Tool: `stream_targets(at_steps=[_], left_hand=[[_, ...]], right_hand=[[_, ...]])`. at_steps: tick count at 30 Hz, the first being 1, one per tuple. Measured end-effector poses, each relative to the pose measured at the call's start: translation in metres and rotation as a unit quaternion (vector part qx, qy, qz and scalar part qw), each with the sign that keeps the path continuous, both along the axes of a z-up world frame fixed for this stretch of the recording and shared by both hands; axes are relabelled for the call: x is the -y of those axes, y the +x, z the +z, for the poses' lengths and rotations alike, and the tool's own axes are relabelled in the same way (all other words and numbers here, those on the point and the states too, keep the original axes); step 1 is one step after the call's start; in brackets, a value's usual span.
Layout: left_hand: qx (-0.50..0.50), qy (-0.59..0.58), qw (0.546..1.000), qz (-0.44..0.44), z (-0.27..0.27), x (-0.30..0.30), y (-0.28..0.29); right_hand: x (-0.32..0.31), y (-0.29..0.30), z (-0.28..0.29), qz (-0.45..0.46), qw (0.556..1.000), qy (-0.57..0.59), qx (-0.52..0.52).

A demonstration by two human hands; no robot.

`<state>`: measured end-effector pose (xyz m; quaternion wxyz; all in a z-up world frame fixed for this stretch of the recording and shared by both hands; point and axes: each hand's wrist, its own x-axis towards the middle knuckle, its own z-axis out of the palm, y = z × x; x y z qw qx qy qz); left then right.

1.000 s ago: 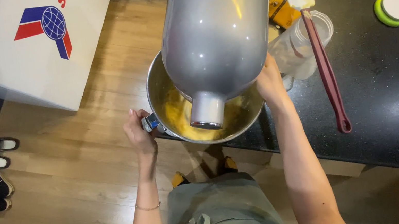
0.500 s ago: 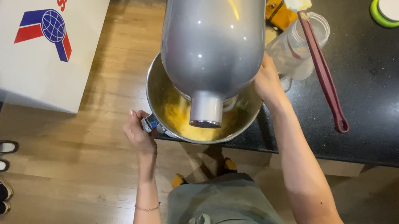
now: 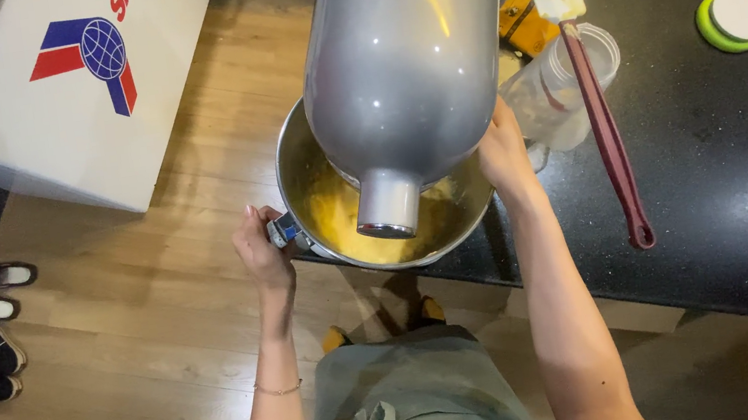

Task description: Prepare baking trays and use a stand mixer to mix dough, scraping the sides with a spatula.

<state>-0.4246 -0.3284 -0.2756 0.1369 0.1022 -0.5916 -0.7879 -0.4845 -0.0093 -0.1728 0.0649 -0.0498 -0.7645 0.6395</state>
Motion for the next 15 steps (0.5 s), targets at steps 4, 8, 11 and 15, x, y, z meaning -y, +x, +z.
stream_targets(at_steps=[4,8,11,15], left_hand=[[0.008,-0.007,1.000,0.004,0.007,-0.002,0.001],[0.017,0.013,1.000,0.001,0.007,-0.002,0.001],[0.017,0.022,1.000,0.011,0.012,-0.004,0.003],[0.003,-0.013,1.000,-0.006,0.017,-0.003,0.005]], right_hand=[[-0.001,-0.002,-0.004,0.013,1.000,-0.013,-0.016],[-0.004,-0.004,-0.011,0.008,1.000,-0.013,-0.019],[0.001,0.001,0.003,-0.007,1.000,0.004,0.001],[0.006,0.005,0.014,-0.030,0.999,0.020,0.033]])
